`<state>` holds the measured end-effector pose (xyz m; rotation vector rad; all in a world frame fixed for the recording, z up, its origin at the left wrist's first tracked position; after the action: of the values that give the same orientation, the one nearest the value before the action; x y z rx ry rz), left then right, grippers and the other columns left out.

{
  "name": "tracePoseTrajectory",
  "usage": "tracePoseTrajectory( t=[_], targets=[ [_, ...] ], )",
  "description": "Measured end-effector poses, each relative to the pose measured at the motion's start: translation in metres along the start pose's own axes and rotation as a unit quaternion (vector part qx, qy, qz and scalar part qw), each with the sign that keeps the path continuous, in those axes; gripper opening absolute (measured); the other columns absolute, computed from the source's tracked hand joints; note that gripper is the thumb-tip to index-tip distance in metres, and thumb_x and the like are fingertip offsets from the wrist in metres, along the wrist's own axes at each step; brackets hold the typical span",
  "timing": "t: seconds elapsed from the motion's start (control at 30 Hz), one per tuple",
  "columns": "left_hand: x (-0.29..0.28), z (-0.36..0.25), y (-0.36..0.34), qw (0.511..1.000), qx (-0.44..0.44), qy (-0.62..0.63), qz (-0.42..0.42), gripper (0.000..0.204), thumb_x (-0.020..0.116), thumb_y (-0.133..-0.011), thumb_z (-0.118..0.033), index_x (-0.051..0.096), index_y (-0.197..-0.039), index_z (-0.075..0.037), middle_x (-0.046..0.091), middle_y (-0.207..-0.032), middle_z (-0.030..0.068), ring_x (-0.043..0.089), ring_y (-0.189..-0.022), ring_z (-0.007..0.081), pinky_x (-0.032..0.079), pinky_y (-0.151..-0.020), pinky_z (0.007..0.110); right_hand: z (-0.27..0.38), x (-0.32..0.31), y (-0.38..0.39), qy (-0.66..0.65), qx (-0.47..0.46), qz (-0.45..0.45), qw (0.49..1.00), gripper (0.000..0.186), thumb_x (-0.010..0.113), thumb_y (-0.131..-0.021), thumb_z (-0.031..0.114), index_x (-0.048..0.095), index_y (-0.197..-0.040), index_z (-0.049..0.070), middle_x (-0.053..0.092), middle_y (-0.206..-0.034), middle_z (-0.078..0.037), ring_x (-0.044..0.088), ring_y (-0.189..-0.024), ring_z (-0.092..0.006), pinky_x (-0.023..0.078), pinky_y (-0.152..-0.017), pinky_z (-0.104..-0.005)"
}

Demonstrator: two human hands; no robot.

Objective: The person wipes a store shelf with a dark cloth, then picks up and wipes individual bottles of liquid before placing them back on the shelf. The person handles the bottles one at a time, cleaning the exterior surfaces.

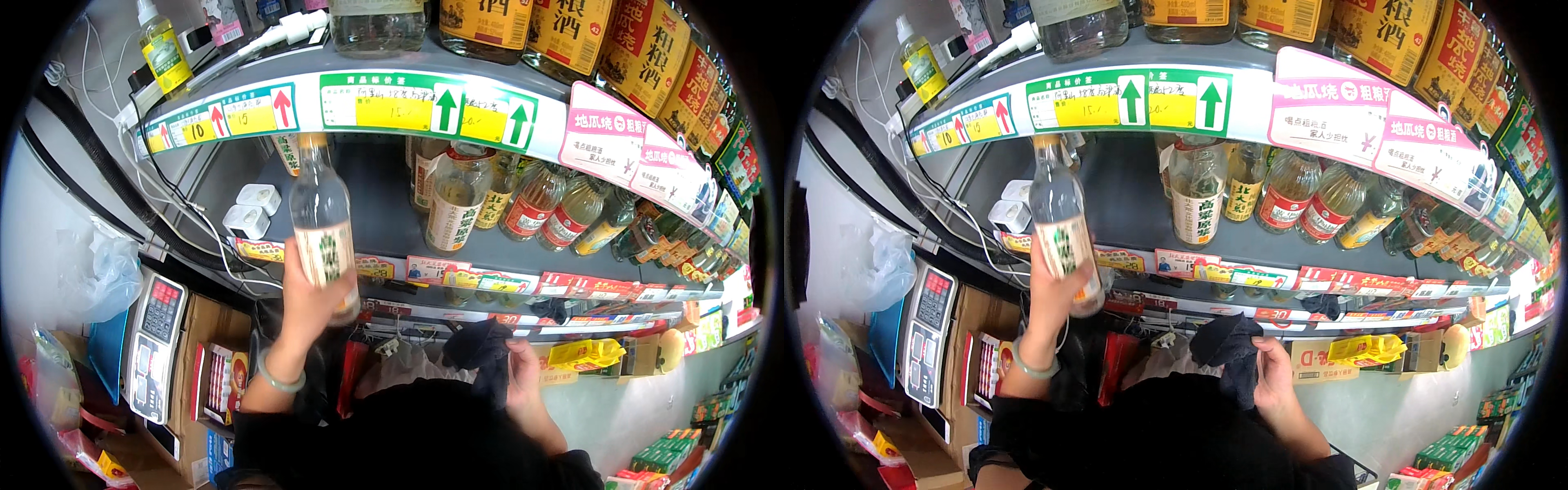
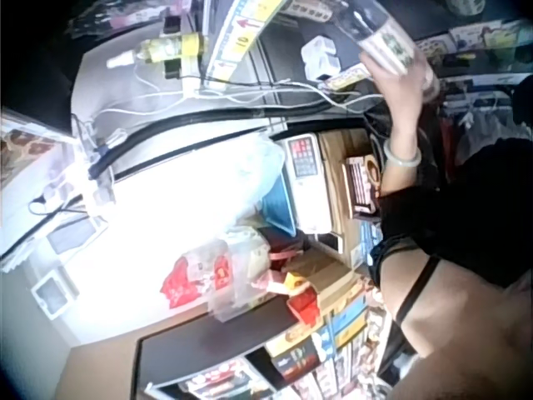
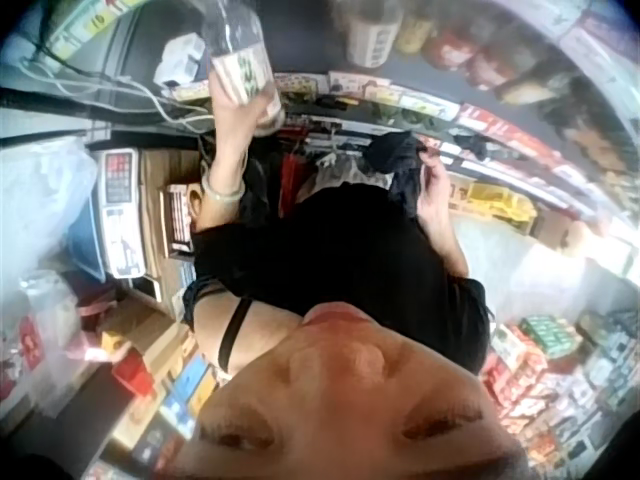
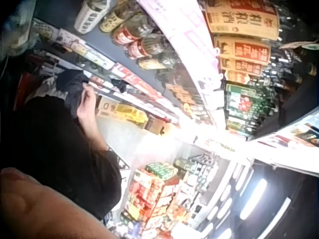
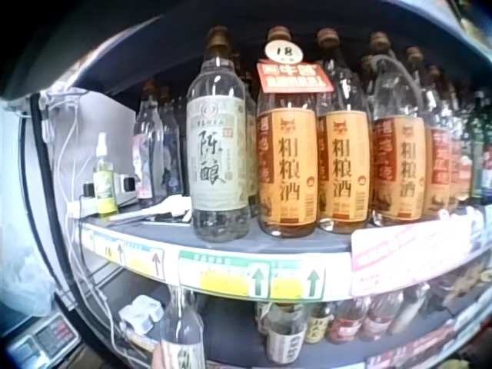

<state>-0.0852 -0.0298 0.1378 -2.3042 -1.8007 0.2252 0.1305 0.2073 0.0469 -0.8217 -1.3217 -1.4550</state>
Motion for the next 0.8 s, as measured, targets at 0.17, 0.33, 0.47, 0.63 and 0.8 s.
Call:
tracePoseTrajectory(
  t=[0.17, 0.33, 0.47, 0.63, 0.8],
  targets=[
    [0.0, -0.003, 0.069, 0.998, -0.059, 0.004, 0.027, 0.058, 0.075, -0.07, 0.0, 0.039, -0.115, -0.003, 0.055, -0.104, 0.008, 0.056, -0.095, 0.0127, 0.048, -0.082, 0.029, -0.007, 0.047, -0.009, 0.064, -0.116, -0.026, 0.991, 0.041, 0.051, -0.093, 0.023, 0.046, -0.127, 0.002, 0.059, -0.119, -0.017, 0.061, -0.105, -0.0295, 0.05, -0.092, -0.0418],
    [0.012, 0.011, 0.097, 0.988, -0.12, 0.012, 0.101, 0.068, 0.077, -0.069, -0.005, 0.038, -0.124, -0.001, 0.055, -0.109, 0.0102, 0.055, -0.1, 0.0159, 0.046, -0.087, 0.031, -0.01, 0.081, -0.019, 0.29, -0.351, 0.06, 0.888, 0.042, 0.047, -0.097, 0.038, 0.041, -0.125, 0.007, 0.054, -0.118, -0.014, 0.056, -0.111, -0.027, 0.042, -0.103, -0.0406],
    [0.024, 0.005, 0.102, 0.983, -0.084, -0.045, 0.159, 0.077, 0.078, -0.067, -0.005, 0.036, -0.131, -0.001, 0.055, -0.115, 0.0119, 0.055, -0.106, 0.019, 0.045, -0.09, 0.033, -0.03, 0.079, -0.036, 0.381, -0.568, 0.098, 0.723, 0.034, 0.051, -0.097, 0.037, 0.039, -0.111, 0.008, 0.047, -0.115, -0.015, 0.054, -0.108, -0.0333, 0.047, -0.095, -0.0457],
    [0.04, -0.001, 0.115, 0.963, -0.072, -0.158, 0.206, 0.081, 0.079, -0.065, -0.028, 0.038, -0.13, -0.002, 0.063, -0.102, 0.0185, 0.065, -0.092, 0.0346, 0.052, -0.081, 0.039, -0.048, 0.072, -0.051, 0.618, -0.665, 0.225, 0.353, 0.046, 0.067, -0.084, 0.039, 0.058, -0.12, 0.012, 0.05, -0.124, -0.022, 0.051, -0.116, -0.0391, 0.036, -0.102, -0.0554],
    [0.037, -0.007, 0.109, 0.897, -0.001, -0.371, 0.24, 0.083, 0.08, -0.062, -0.031, 0.041, -0.13, -0.004, 0.06, -0.108, 0.017, 0.063, -0.094, 0.0354, 0.052, -0.076, 0.041, -0.02, 0.108, -0.031, 0.749, -0.578, 0.264, 0.187, 0.043, 0.065, -0.081, 0.045, 0.065, -0.11, 0.013, 0.057, -0.117, -0.013, 0.058, -0.105, -0.0338, 0.044, -0.091, -0.0469]
  ],
)
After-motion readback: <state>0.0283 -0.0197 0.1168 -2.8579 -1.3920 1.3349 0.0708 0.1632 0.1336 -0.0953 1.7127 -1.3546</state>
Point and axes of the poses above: each hand's wrist, its own y-axis away from the middle knuckle, its own x-axis out of the palm, z = x × y, the point moved 3 cm from there along -y, towards the middle knuckle
